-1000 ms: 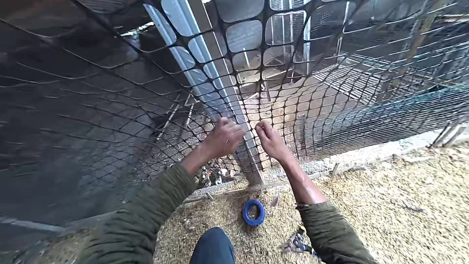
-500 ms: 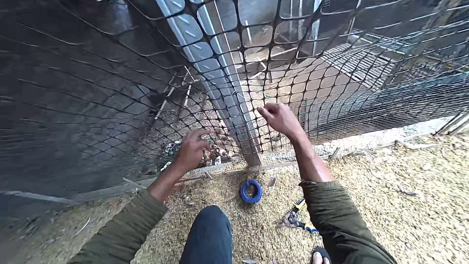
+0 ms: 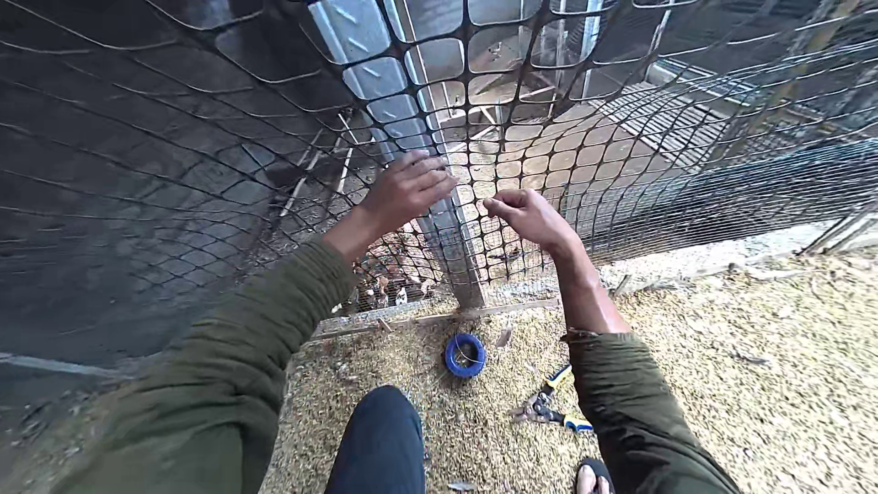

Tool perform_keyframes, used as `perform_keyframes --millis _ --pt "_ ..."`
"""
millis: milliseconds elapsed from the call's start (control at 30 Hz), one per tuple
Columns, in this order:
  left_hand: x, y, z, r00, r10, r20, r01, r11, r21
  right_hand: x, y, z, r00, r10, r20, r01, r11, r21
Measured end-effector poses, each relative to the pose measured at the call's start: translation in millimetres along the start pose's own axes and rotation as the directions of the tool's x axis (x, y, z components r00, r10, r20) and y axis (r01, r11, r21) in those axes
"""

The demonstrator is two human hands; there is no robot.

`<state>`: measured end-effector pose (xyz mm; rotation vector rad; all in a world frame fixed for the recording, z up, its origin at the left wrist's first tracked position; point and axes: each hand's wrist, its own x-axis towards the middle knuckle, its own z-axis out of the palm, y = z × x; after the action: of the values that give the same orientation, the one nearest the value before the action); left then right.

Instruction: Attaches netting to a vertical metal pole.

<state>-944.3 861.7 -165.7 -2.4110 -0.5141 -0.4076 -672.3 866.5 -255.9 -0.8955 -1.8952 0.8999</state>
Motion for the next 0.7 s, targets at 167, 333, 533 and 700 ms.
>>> perform_keyframes --millis 167,333,533,700 --pt "24.8 -1.5 -3.5 0.997 -0.029 0.077 0.042 0.984 -0.175 6.2 -3.0 -1.9 0.993 -0.03 0.111 0.034 0.999 -0.028" --pt "59.3 1.1 -3.8 0.944 -0.107 0.311 0.146 0.984 -0.105 6.4 -20.7 25.7 0.959 -0.169 0.228 0.145 0.982 0.12" --pt "71.3 -0.7 -33.5 0.753 -0.031 0.657 0.113 0.99 -0.083 8.0 -38.8 24.2 0.97 -0.229 0.086 0.182 0.909 0.376" --pt "76.1 -1.1 -42.0 0.689 -0.028 0.724 0.103 0.993 -0.06 13.2 -37.9 23.1 0.969 -0.242 -0.04 0.241 0.907 0.345"
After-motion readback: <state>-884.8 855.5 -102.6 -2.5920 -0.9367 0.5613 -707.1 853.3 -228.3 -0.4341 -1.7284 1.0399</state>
